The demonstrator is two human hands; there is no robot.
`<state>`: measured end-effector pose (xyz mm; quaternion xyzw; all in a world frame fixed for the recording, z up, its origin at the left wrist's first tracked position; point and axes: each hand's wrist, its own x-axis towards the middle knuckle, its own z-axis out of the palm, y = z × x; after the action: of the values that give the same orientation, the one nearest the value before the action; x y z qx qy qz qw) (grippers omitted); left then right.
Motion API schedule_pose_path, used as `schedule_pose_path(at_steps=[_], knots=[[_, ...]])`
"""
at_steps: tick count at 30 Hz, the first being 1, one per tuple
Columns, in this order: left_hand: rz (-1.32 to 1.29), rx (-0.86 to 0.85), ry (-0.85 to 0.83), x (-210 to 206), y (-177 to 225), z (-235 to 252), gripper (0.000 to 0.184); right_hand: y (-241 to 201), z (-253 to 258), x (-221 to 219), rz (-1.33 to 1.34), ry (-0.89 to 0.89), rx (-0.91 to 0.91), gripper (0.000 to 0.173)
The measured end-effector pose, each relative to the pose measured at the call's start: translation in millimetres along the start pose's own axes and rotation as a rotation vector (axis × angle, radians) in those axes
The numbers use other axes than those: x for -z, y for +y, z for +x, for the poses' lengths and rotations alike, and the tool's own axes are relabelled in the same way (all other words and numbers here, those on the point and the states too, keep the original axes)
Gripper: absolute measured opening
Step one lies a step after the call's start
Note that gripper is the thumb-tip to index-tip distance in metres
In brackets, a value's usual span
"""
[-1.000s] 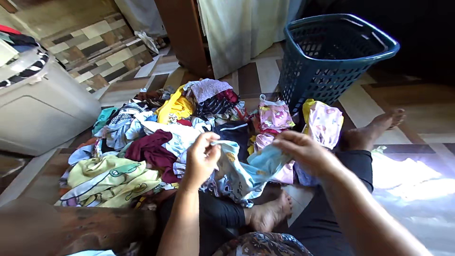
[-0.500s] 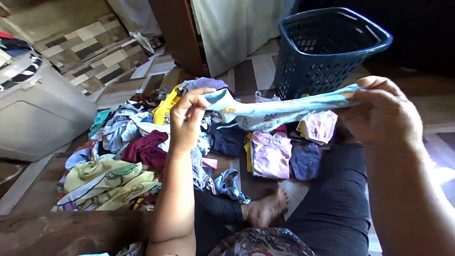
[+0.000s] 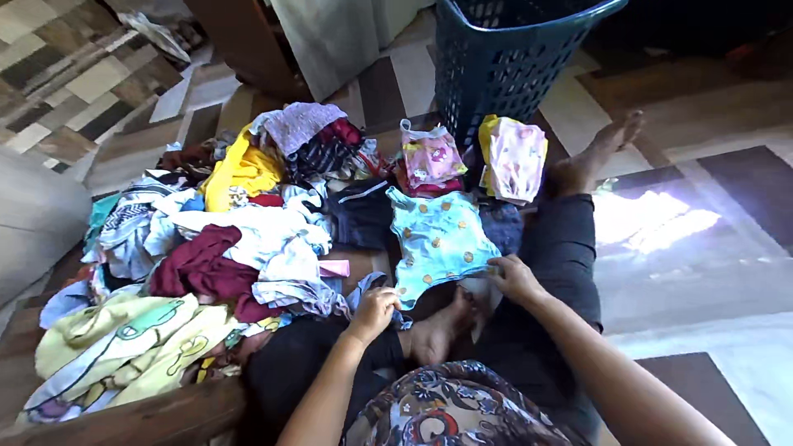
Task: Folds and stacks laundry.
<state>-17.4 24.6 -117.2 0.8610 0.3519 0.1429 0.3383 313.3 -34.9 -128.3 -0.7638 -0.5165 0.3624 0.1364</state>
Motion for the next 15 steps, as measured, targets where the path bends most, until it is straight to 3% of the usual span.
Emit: schedule_pose_path(at_steps=[3, 7, 15], knots=[[-0.041, -0.026, 0.047, -3, 3, -4, 0.021, 6, 3, -11, -0.114, -0.013, 0.064, 0.038], [-0.099, -0.024, 0.133, -7, 4, -6, 0.025, 8, -1, -18, -0.181, 0.104, 0.092, 0.029], [-0.276, 0.017, 0.146, 18, 1, 4, 0.033, 21, -8, 16, -0.141, 0.245, 0.185, 0.019]])
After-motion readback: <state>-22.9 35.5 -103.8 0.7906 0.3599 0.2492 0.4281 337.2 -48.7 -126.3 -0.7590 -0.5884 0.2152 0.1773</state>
